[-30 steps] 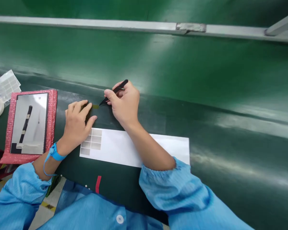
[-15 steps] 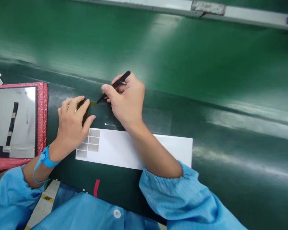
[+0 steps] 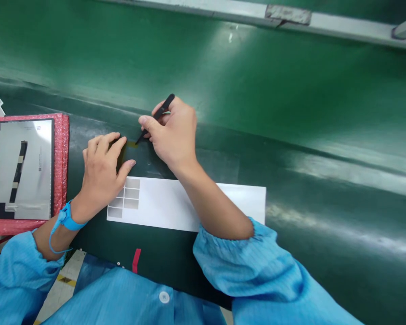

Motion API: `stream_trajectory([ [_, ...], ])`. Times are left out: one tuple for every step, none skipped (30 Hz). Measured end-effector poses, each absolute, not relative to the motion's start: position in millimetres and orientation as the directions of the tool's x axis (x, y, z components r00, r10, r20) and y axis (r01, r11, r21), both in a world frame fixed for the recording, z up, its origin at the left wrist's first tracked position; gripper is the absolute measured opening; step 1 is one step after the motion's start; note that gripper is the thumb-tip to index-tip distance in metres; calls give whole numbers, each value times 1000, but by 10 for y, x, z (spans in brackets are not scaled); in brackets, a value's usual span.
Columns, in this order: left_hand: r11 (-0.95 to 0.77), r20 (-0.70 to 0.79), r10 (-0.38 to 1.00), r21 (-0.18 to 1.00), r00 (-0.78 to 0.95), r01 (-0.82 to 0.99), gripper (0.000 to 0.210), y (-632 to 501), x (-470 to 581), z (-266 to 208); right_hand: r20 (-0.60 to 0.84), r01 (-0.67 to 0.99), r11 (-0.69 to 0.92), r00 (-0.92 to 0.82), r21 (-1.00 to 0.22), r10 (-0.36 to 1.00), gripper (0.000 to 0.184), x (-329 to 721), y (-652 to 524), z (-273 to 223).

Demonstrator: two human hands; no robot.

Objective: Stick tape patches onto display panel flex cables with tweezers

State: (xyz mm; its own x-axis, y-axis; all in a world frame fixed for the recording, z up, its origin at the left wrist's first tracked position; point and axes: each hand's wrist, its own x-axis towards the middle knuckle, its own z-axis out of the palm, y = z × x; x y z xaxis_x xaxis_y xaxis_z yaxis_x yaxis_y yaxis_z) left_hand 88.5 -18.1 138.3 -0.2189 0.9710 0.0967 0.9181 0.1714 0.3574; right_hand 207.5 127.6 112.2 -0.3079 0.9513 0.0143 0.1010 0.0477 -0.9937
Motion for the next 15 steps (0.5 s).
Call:
stream_trajectory([
  [171, 101, 970, 361, -221, 917, 46, -180, 883, 1380, 10, 85, 38, -308, -996, 951, 32, 2070, 1277, 1115],
  [172, 106, 969, 366, -225, 915, 46, -179, 880, 1378, 1, 66, 22, -308, -998, 951, 32, 2070, 1282, 1110],
  [173, 110, 967, 370, -229, 913, 46, -178, 876, 1376, -13, 44, 1, -308, -999, 951, 33, 2077, 1292, 1107],
  [175, 110, 967, 374, -231, 911, 47, -176, 872, 1374, -30, 21, -25, -308, -999, 951, 34, 2089, 1306, 1108],
  [176, 109, 966, 378, -233, 909, 47, -175, 868, 1373, -49, -4, -52, -305, -999, 951, 35, 2110, 1322, 1112],
  [176, 106, 967, 380, -232, 908, 47, -173, 863, 1371, -66, -26, -77, -300, -997, 952, 36, 2137, 1341, 1120],
  [175, 106, 967, 381, -231, 908, 48, -170, 857, 1369, -79, -44, -96, -294, -994, 953, 36, 2171, 1360, 1133],
  [175, 107, 967, 381, -231, 908, 48, -167, 851, 1365, -85, -59, -107, -288, -993, 954, 36, 2212, 1376, 1150],
  [173, 114, 966, 381, -232, 908, 48, -165, 843, 1361, -87, -69, -111, -284, -991, 955, 36, 2260, 1390, 1173],
  [170, 124, 965, 381, -233, 909, 48, -164, 834, 1356, -82, -76, -108, -281, -991, 956, 36, 2316, 1398, 1200],
  [166, 135, 963, 381, -232, 910, 47, -165, 824, 1349, -73, -83, -100, -277, -992, 958, 36, 2383, 1401, 1231],
  [160, 144, 963, 381, -229, 911, 47, -168, 811, 1341, -61, -91, -88, -268, -992, 961, 36, 2462, 1399, 1266],
  [152, 156, 962, 382, -226, 912, 47, -172, 797, 1333, -49, -99, -76, -251, -992, 967, 36, 2555, 1393, 1301],
  [144, 168, 961, 383, -222, 913, 46, -178, 779, 1323, -40, -106, -65, -225, -992, 974, 36, 2665, 1384, 1334],
  [137, 181, 959, 382, -219, 914, 44, -184, 759, 1312, -34, -111, -56, -191, -992, 981, 36, 2792, 1372, 1361],
])
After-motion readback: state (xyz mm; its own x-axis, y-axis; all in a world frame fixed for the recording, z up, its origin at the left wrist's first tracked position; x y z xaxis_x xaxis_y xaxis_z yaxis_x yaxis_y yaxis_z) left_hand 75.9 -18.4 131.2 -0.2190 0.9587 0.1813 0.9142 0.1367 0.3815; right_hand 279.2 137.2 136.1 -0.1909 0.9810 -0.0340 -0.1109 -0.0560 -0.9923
